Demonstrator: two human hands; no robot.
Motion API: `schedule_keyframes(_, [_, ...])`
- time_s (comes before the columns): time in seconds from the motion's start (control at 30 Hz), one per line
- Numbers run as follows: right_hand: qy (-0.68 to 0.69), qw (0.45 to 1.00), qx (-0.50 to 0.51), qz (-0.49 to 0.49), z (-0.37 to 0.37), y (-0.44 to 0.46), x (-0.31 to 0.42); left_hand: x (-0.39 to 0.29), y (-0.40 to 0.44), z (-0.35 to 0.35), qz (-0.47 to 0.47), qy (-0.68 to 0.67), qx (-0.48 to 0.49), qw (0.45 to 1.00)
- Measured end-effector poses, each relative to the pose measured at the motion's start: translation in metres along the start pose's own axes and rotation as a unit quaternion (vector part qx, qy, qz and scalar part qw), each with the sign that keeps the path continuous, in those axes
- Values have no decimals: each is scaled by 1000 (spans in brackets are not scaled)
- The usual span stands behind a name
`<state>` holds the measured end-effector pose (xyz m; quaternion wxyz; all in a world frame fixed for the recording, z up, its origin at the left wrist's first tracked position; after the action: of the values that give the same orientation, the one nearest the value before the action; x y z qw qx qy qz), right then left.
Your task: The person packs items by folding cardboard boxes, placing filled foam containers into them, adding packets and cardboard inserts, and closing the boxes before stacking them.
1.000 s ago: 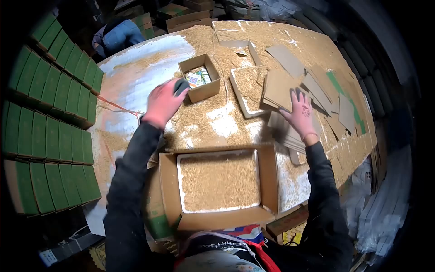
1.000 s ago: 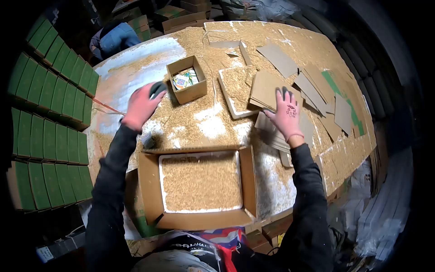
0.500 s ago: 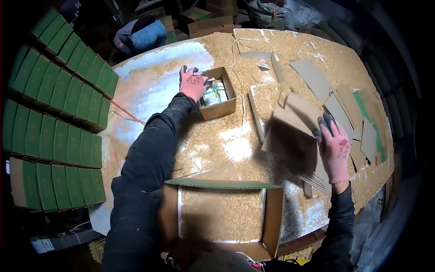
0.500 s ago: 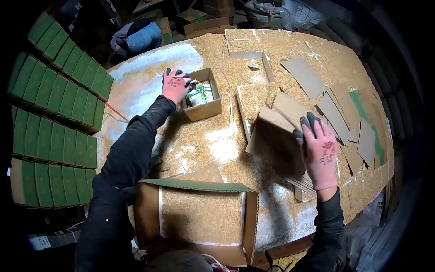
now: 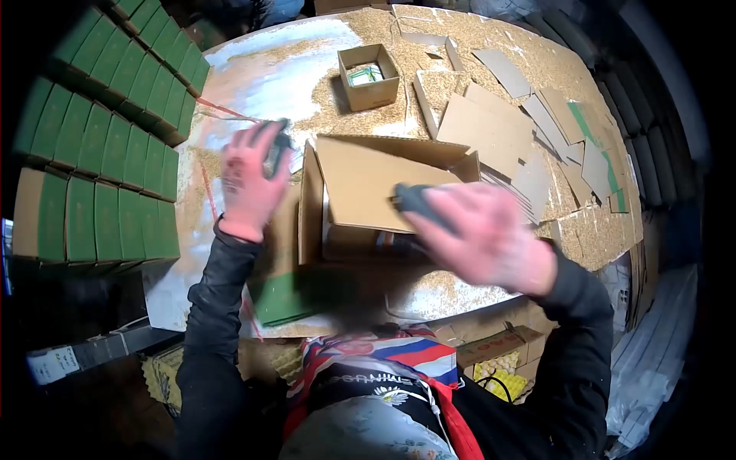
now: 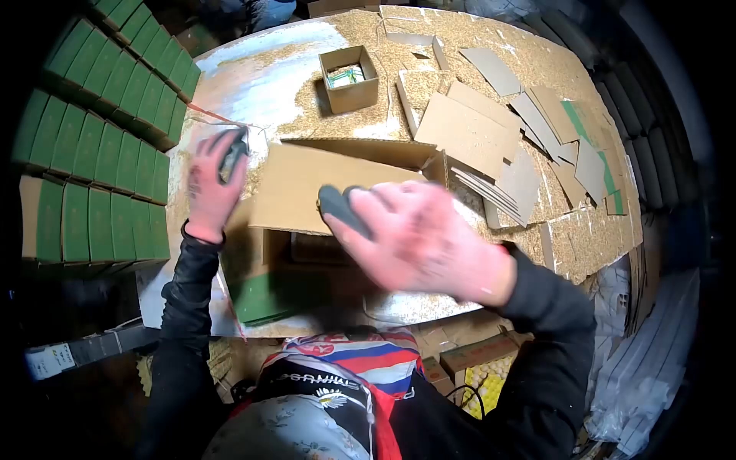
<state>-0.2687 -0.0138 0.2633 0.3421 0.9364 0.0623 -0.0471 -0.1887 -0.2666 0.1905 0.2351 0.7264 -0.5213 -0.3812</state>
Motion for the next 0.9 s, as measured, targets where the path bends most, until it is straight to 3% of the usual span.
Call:
schedule_keyframes(0.1, [147,971,141,121,88,-36,17,11,-8,-6,-164,-223,-20,961])
schedule_keyframes(0.13, [194,951,165,175,96,-40,21,9,-15,-4,-155,-236,-4,959])
schedule_keyframes(0.2, [283,909,112,285,85,-47,24,18,-30,-3,-167,-254,16,952])
schedule_keyframes(0.27, [296,832,10,468,37,-77,4,64,-65,-10,-406,-416,54,812])
schedule_keyframes(0.3, [327,714,-112,609,12,-99,-7,85,-85,-12,-505,-494,52,706])
schedule_keyframes(0.33, [323,637,-207,669,-3,-119,-23,95,-108,-5,-573,-512,73,636])
schedule_keyframes(0.37, [357,600,-202,687,6,-163,-41,103,-134,9,-633,-528,86,559])
schedule_keyframes(0.4, [422,499,-189,733,44,-221,-50,113,-164,43,-483,-484,178,708])
schedule_keyframes(0.43, [403,520,-74,749,75,-243,-46,82,-167,57,-436,-405,232,769])
schedule_keyframes(0.47, [373,640,76,668,123,-281,-46,50,-169,71,-380,-321,282,820])
schedule_keyframes(0.5, [396,667,75,626,134,-248,-33,15,-176,85,-409,-273,231,839])
schedule_keyframes(0.53, [422,640,45,641,141,-225,-22,3,-161,85,-363,-138,249,887])
schedule_keyframes(0.63, [483,517,-70,704,127,-185,-4,13,-159,78,-390,-175,250,869])
schedule_keyframes(0.67, [501,498,-105,700,123,-172,-4,16,-161,73,-397,-266,212,853])
schedule_keyframes(0.7, [517,491,-134,689,120,-160,-5,26,-155,64,-391,-357,175,830])
schedule_keyframes(0.73, [512,543,-147,649,126,-145,-13,35,-134,33,-389,-333,154,845])
schedule_keyframes(0.77, [527,551,-161,627,134,-131,-21,40,-121,2,-389,-312,146,854])
schedule_keyframes(0.8, [543,558,-174,603,139,-109,-26,67,-119,-18,-444,-474,51,759])
schedule_keyframes(0.83, [581,524,-180,596,146,-87,-28,106,-114,-59,-318,-422,-17,849])
schedule_keyframes(0.9, [776,316,-161,522,167,-8,-11,176,-91,-166,-326,-368,-259,832])
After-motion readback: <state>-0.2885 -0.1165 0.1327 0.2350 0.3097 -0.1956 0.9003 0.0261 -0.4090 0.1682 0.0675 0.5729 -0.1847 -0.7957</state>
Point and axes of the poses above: each hand's wrist, its own y-axis towards the middle knuckle, its own z-axis out of the palm, x = y × z, the point moved 3 cm from there along y, towards the middle knuckle, and after that the axes turned 15 degrees about -x, right-handed, at the moved point
